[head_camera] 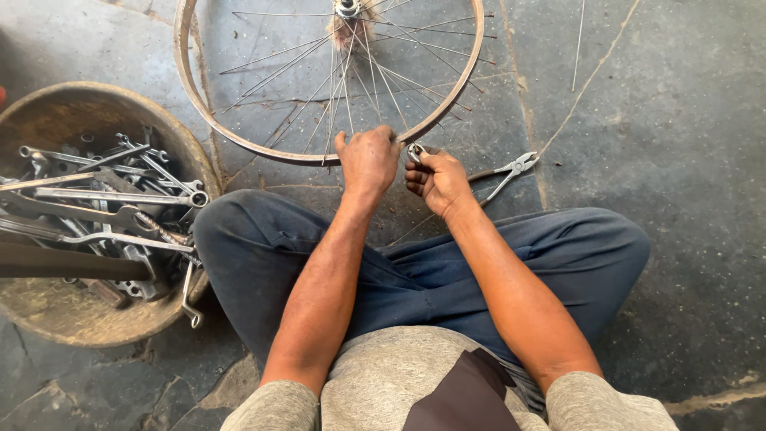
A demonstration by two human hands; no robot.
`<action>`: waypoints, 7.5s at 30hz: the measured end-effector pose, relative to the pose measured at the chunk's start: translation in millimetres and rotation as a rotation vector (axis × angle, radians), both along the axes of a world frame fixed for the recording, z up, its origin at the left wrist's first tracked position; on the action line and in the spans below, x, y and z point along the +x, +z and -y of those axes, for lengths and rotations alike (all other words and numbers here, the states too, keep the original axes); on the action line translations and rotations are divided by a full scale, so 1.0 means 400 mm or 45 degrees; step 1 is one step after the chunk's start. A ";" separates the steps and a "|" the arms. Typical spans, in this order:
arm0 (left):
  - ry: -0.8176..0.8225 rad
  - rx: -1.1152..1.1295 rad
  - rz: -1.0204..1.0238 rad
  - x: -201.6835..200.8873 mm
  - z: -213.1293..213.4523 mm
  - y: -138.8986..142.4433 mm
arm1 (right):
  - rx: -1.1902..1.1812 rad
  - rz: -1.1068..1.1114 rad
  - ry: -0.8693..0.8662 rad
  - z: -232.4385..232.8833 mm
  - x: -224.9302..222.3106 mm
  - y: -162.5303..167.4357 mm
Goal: The person sits on the floor and uses a spoke wrench to tighten the nipples on a bicycle wheel rim. They rotate the wheel to access different spokes and continue tightening them one by one.
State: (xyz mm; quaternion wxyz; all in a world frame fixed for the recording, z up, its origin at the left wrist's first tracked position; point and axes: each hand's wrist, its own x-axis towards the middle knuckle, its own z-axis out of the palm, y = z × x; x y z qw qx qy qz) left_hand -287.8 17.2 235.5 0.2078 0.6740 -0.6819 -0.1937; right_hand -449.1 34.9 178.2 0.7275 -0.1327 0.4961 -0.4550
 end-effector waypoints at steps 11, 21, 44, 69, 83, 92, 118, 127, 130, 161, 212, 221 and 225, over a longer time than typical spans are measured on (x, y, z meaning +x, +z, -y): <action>0.014 -0.028 -0.029 -0.003 0.006 0.021 | -0.127 -0.622 0.041 -0.025 0.017 0.034; 0.008 -0.109 -0.010 0.001 0.002 -0.003 | -0.510 -1.073 0.168 -0.007 0.042 0.064; -0.042 -0.136 0.060 -0.008 -0.002 0.001 | -0.709 -1.375 0.154 -0.041 0.038 0.108; -0.895 -0.502 0.229 -0.031 0.091 0.016 | 0.099 0.626 0.236 0.001 -0.069 0.022; -0.931 -0.046 0.107 0.005 0.103 0.041 | -1.140 -1.964 0.572 -0.010 -0.040 0.064; -1.061 -0.004 0.147 0.039 0.122 0.046 | -1.535 -2.107 0.871 0.002 -0.024 0.186; -1.181 -0.053 0.053 0.039 0.020 0.038 | -1.175 -1.950 0.979 -0.122 -0.027 0.199; -1.043 -0.356 0.036 0.035 -0.070 0.018 | -1.192 -1.991 0.844 -0.144 -0.096 0.136; -1.031 -0.401 0.016 0.025 -0.079 0.018 | 0.233 -0.327 0.635 -0.163 -0.112 0.121; -0.766 -0.027 -0.129 0.088 -0.024 -0.037 | -0.198 -0.978 0.352 -0.159 -0.120 0.162; -0.787 0.236 0.139 0.028 0.021 0.076 | -0.200 -0.194 0.114 0.017 -0.198 0.059; -0.797 0.300 0.184 0.024 0.026 0.078 | -0.085 -0.363 0.207 -0.005 -0.204 0.090; -0.817 0.287 0.157 0.030 0.024 0.081 | -0.389 -0.704 0.290 -0.013 -0.191 0.080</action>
